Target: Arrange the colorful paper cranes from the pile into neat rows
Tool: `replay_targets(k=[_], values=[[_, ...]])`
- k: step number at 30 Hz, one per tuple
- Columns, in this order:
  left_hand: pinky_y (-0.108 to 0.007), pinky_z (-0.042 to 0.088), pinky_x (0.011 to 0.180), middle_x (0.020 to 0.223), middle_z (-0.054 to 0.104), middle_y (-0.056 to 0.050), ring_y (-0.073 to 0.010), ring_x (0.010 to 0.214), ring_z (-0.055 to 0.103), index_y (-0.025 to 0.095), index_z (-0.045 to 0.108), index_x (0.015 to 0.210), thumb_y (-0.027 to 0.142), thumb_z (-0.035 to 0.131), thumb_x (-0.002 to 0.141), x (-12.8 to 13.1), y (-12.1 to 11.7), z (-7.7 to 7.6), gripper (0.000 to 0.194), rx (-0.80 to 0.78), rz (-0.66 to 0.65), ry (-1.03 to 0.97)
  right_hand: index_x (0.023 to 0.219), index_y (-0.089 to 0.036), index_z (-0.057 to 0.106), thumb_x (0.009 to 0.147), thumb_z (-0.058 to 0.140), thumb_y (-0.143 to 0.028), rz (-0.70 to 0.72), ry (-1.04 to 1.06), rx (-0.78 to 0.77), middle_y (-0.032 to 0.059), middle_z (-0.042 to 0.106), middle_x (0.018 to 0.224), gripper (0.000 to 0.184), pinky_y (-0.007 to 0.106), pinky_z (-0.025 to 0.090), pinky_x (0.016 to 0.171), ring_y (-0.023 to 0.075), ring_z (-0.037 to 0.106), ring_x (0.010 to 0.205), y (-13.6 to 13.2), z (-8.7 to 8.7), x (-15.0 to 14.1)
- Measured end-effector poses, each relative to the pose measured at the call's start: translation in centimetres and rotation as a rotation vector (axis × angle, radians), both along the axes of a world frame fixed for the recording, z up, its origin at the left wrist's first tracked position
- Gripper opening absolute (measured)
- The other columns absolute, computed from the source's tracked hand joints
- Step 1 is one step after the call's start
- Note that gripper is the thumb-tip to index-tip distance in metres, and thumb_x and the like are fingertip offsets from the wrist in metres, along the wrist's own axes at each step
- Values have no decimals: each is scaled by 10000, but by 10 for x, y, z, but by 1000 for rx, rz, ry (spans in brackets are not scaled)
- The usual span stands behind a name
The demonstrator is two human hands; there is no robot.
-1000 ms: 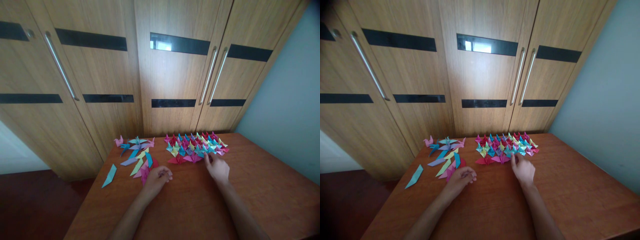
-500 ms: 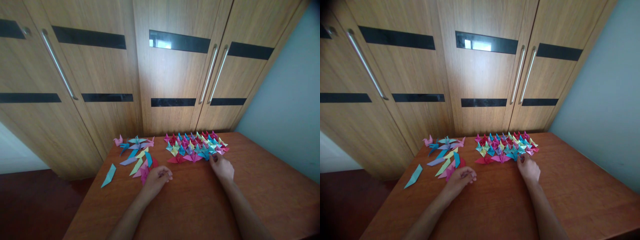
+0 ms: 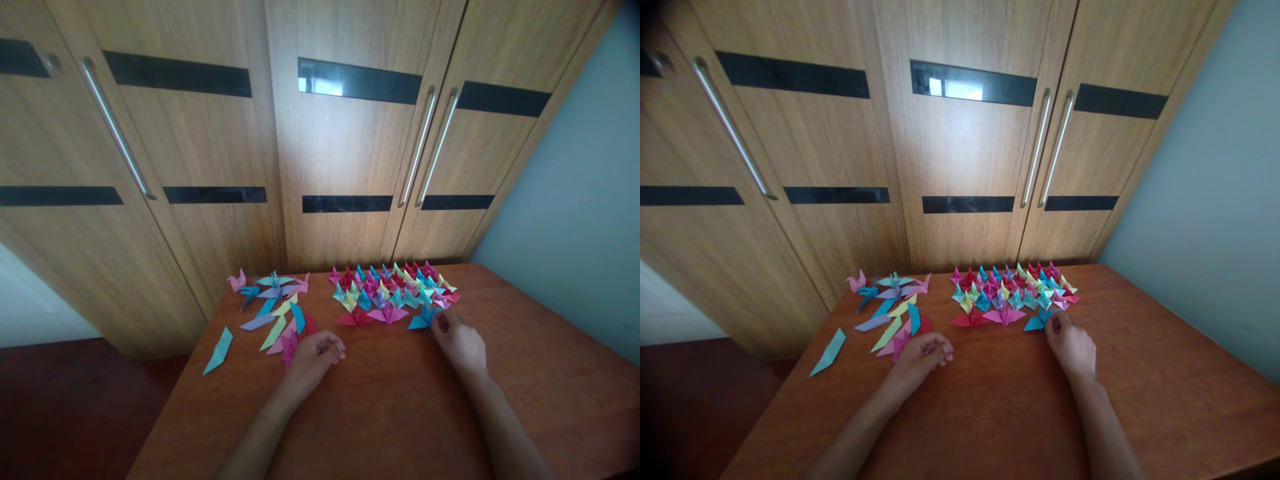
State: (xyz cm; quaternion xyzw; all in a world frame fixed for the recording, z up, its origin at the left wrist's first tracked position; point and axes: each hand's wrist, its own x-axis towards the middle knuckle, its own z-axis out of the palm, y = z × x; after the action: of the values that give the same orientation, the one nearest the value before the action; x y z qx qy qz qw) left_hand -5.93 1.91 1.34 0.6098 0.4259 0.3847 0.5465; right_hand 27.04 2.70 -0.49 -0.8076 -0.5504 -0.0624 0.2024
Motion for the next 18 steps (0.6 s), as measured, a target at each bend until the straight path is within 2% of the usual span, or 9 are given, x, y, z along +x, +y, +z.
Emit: replay_targets(k=[12, 18], values=[[-255, 446, 635, 709, 662, -41, -146, 661, 592, 155, 608, 727, 297, 550, 748, 2, -3, 7, 155, -32, 11, 12, 873, -215, 600, 867, 483, -351, -6, -28, -37, 33, 636, 814, 180, 225, 197, 490, 117, 517, 581, 6, 3, -19], [-256, 447, 636, 709, 656, -42, -147, 671, 594, 151, 606, 739, 283, 544, 757, 2, -1, 2, 147, -19, 6, -2, 860, -204, 606, 867, 483, -352, -19, 12, -22, 44, 638, 831, 192, 227, 197, 494, 117, 527, 586, 9, 5, -26]])
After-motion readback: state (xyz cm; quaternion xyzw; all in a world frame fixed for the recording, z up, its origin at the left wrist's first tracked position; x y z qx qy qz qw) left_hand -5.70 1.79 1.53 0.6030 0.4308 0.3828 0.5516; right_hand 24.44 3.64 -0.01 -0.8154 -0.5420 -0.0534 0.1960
